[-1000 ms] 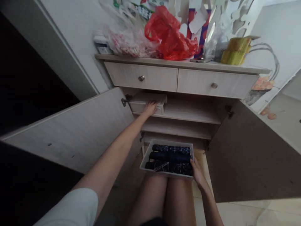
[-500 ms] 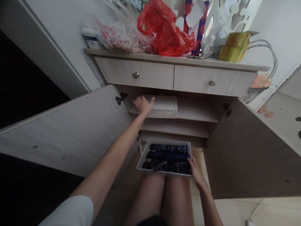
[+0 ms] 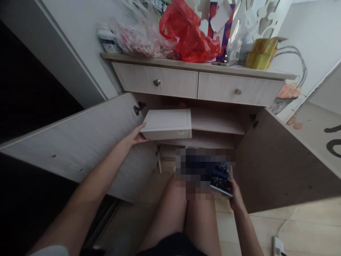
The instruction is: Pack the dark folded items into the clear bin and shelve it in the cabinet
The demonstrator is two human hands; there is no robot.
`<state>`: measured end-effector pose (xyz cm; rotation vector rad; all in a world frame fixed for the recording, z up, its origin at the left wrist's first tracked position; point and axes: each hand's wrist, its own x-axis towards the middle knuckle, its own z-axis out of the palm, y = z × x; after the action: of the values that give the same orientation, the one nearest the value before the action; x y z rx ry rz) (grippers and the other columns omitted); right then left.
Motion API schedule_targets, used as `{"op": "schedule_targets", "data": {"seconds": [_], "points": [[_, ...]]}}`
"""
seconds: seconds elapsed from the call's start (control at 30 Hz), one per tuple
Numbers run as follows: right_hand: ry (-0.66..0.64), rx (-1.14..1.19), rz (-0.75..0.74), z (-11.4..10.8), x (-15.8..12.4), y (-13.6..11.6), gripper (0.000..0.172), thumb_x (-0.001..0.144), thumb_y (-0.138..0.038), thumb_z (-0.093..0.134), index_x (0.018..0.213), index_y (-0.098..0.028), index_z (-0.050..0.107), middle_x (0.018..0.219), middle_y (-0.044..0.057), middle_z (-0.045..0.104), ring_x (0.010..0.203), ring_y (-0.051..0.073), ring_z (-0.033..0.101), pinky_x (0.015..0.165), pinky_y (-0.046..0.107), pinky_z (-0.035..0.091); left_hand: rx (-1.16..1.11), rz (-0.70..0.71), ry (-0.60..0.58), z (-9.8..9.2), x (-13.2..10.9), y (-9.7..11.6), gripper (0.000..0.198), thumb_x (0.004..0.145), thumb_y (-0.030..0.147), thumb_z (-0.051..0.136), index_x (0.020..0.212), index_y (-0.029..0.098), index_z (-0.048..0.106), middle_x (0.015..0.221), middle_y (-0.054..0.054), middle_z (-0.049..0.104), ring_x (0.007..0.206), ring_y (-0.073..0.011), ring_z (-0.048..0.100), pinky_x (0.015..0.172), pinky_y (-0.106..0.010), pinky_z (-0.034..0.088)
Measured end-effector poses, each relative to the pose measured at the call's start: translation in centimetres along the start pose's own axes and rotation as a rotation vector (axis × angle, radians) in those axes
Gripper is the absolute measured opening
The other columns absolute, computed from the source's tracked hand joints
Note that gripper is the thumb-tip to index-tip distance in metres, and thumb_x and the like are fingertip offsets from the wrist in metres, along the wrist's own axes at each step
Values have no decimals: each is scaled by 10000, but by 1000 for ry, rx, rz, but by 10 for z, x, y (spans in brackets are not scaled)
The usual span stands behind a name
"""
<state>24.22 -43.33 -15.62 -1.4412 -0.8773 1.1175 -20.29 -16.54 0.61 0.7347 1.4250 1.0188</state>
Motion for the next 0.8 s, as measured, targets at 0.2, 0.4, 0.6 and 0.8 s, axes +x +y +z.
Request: {"op": "schedule_targets", "data": {"seconds": [0.2, 0.4, 0.6, 0.8], "points": [[475, 275, 22, -23, 6, -48, 445, 610, -493, 700, 960, -218, 696, 761, -20, 698, 638, 184, 617, 528, 267, 477, -66, -6, -28, -63, -51, -33, 376, 855, 491, 670, 1063, 177, 662, 854, -118, 731, 822, -263, 720, 691, -389, 635], [572, 308, -147, 9, 17, -80, 589, 578, -445, 711, 1114, -204, 719, 935, -12, 710, 756, 166, 599, 557, 227, 425, -41, -20, -98, -56, -80, -55, 369, 807, 463, 701, 1013, 159, 672, 868, -107, 746, 764, -252, 714, 596, -350, 617], [479, 241, -196, 18, 6, -83, 573, 613, -470, 709, 1125, -214, 734, 1012, 9, 727, 854, 205, 627, 594, 246, 463, -70, 46, -34, -54, -87, -67, 321, 833, 430, 682, 1005, 159, 684, 910, -114, 754, 811, -250, 716, 616, -346, 620], [323, 231, -47, -1, 17, -67, 537, 565, -486, 724, 1024, -207, 742, 802, -3, 702, 677, 187, 601, 509, 241, 407, -111, 30, -27, -56, -89, -81, 293, 849, 426, 670, 964, 156, 678, 869, -102, 747, 765, -235, 714, 609, -342, 625]]}}
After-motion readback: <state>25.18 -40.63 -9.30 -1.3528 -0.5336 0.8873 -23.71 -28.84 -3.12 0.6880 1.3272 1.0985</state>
